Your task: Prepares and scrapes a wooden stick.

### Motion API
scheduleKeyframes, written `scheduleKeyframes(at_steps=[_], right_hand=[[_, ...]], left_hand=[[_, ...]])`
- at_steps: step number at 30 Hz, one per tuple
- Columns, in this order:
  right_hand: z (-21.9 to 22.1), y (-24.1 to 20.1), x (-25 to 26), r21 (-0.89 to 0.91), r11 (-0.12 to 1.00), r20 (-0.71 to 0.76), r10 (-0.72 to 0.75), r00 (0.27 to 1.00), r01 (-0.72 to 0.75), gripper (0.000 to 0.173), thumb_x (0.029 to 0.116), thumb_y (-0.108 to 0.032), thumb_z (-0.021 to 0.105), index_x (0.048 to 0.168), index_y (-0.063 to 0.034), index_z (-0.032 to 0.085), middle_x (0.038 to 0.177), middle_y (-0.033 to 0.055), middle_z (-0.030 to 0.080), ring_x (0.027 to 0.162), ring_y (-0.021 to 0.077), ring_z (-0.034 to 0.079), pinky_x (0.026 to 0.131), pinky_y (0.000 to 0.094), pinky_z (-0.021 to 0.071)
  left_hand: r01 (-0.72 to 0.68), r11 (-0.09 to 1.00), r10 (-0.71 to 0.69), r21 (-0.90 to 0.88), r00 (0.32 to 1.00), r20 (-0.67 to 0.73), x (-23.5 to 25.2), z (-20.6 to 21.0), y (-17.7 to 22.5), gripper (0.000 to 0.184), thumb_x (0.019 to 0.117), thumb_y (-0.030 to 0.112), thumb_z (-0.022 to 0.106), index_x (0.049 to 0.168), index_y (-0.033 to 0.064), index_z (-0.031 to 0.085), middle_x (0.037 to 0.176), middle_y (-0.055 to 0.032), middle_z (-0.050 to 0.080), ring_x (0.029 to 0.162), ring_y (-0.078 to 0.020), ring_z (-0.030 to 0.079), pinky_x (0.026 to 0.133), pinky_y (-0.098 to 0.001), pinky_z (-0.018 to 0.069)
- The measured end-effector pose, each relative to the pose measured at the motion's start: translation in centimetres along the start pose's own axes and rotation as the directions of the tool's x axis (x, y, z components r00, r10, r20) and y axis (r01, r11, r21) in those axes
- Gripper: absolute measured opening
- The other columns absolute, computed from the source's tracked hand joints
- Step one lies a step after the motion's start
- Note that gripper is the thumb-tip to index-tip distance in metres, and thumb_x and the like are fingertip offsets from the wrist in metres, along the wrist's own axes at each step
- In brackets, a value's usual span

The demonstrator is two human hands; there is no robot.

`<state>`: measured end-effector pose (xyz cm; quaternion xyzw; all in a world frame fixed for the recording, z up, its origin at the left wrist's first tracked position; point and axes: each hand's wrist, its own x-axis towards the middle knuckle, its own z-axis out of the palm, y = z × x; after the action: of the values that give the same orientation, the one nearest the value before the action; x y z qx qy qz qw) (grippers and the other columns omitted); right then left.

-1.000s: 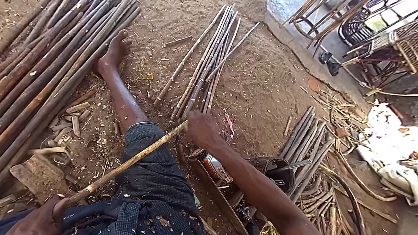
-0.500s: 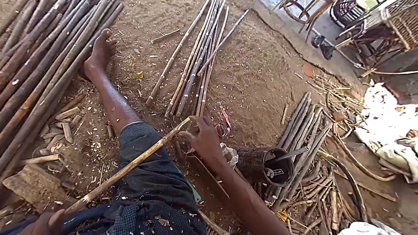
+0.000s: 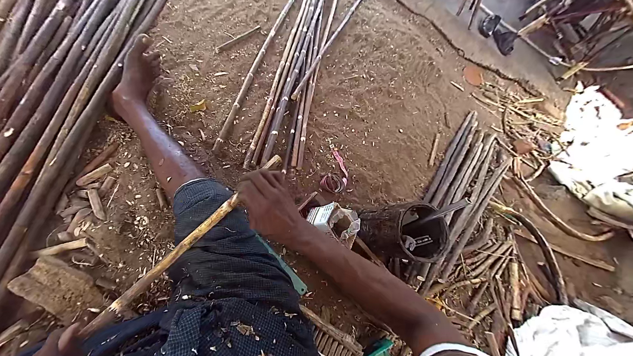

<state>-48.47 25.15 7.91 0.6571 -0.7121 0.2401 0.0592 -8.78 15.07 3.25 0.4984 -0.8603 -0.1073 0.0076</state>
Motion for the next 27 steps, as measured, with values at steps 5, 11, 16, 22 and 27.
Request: scheduleKeyframes(at_steps=[5, 11, 16, 22, 27], right_hand=[[-1.4, -15.1, -3.3, 0.592, 0.774, 0.170, -0.391, 0.905, 0.224, 0.014, 0.1000, -0.021, 0.063, 0.106, -0.0128, 0.073, 0.110, 0.0041, 0.071, 0.109, 0.0223, 0.065, 0.099, 0.0438, 0.0484], [-2.4, 0.0, -2.4, 0.565, 0.683, -0.133, 0.629, 0.766, -0.463, 0.029, 0.1067, -0.019, 0.048, 0.109, 0.0059, 0.063, 0.098, 0.0121, 0.069, 0.087, 0.0161, 0.069, 0.078, 0.0362, 0.0600], [3.3, 7.5, -3.3, -0.037, 0.440, 0.432, 0.816, 0.383, -0.897, 0.033, 0.1033, -0.025, 0.058, 0.126, -0.0017, 0.063, 0.116, 0.0243, 0.068, 0.109, 0.0410, 0.067, 0.093, 0.0612, 0.0527], [11.6, 7.3, -3.1, -0.312, 0.501, 0.525, 0.799, 0.293, -0.807, 0.052, 0.0998, -0.027, 0.062, 0.142, 0.0011, 0.050, 0.133, 0.0290, 0.059, 0.118, 0.0449, 0.063, 0.093, 0.0607, 0.0535], [12.9, 7.2, -3.9, -0.366, 0.440, 0.460, 0.852, 0.252, -0.820, 0.053, 0.1018, -0.017, 0.055, 0.149, 0.0023, 0.041, 0.139, 0.0314, 0.054, 0.118, 0.0473, 0.062, 0.090, 0.0590, 0.0553]], left_hand=[[0.014, 1.000, -0.014, 0.007, 0.998, 0.069, 1.6, -0.4, 2.7, 0.057, 0.1104, 0.038, 0.032, 0.111, -0.0060, 0.068, 0.088, -0.0315, 0.070, 0.084, -0.0545, 0.070, 0.068, -0.0690, 0.0519], [0.142, 0.990, -0.141, 0.016, 0.989, -0.037, -3.6, -0.3, -0.9, 0.056, 0.1106, 0.040, 0.035, 0.106, -0.0030, 0.070, 0.087, -0.0249, 0.072, 0.082, -0.0446, 0.072, 0.070, -0.0615, 0.0547], [0.065, 0.997, -0.063, -0.052, 0.997, 0.034, -2.8, -2.2, 1.3, 0.054, 0.1099, 0.040, 0.037, 0.113, -0.0050, 0.066, 0.095, -0.0278, 0.070, 0.087, -0.0478, 0.071, 0.073, -0.0633, 0.0543], [-0.224, 0.929, 0.279, -0.295, 0.946, 0.163, 7.0, -1.8, 10.4, 0.047, 0.1093, 0.039, 0.042, 0.142, 0.0102, 0.059, 0.121, -0.0189, 0.068, 0.102, -0.0403, 0.069, 0.085, -0.0640, 0.0546], [-0.158, 0.732, 0.453, -0.663, 0.840, 0.300, 14.5, -3.7, 20.1, 0.041, 0.1122, 0.031, 0.039, 0.145, 0.0148, 0.056, 0.105, -0.0034, 0.072, 0.078, -0.0169, 0.068, 0.073, -0.0404, 0.0583]])
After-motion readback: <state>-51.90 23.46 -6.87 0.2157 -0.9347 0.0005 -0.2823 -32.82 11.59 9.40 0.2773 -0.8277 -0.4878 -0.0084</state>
